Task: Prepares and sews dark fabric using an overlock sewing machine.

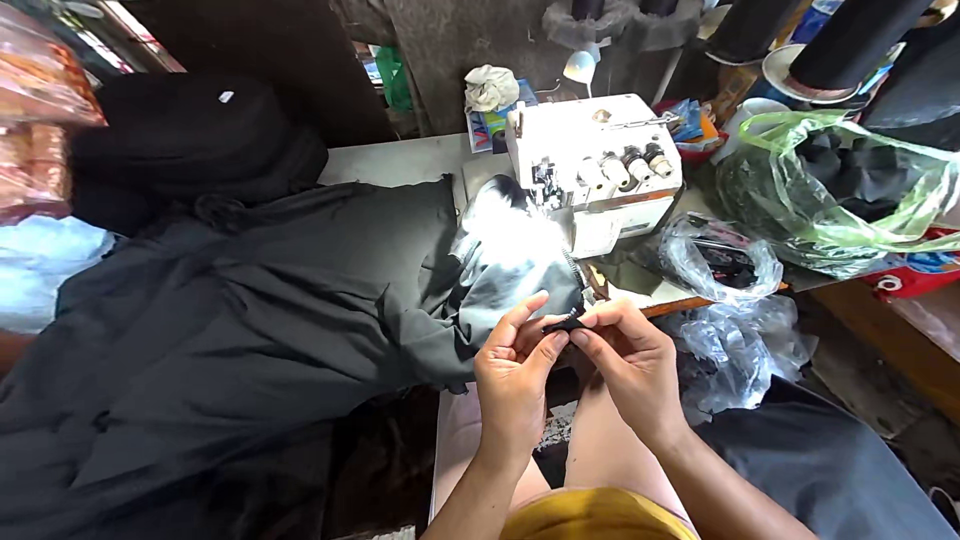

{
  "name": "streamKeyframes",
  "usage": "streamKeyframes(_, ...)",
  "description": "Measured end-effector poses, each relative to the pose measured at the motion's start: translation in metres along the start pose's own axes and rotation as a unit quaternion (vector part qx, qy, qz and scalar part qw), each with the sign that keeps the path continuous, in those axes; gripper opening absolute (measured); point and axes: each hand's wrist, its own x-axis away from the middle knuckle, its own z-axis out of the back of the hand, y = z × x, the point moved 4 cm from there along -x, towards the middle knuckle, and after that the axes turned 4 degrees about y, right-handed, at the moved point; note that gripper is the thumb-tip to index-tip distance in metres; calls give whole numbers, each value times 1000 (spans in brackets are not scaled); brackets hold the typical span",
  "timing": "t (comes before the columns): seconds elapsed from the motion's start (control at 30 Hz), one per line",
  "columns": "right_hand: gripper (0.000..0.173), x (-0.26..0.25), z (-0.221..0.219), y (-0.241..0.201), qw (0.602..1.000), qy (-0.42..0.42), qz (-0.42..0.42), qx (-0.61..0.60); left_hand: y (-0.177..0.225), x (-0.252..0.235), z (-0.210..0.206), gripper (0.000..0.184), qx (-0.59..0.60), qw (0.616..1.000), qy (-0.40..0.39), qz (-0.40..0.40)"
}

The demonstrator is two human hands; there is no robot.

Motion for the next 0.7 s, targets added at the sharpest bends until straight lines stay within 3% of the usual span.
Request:
streamKeyframes(0.13,10,0,1,2,1000,3,-23,-4,0,-1,0,43,8,1000,17,-2)
streamKeyframes(0.3,34,-5,5,2,993,-36,-99,-43,-1,-3,0,45,4,1000,14,0)
streamKeyframes(0.5,10,-6,10,2,985,-45,-143,-84,0,-3,0,45,-38,999,6,1)
streamKeyframes(0.7,5,-3,15,7,986,-43,-135,-90,-1,-5,1,50,-58,998,-8,-7)
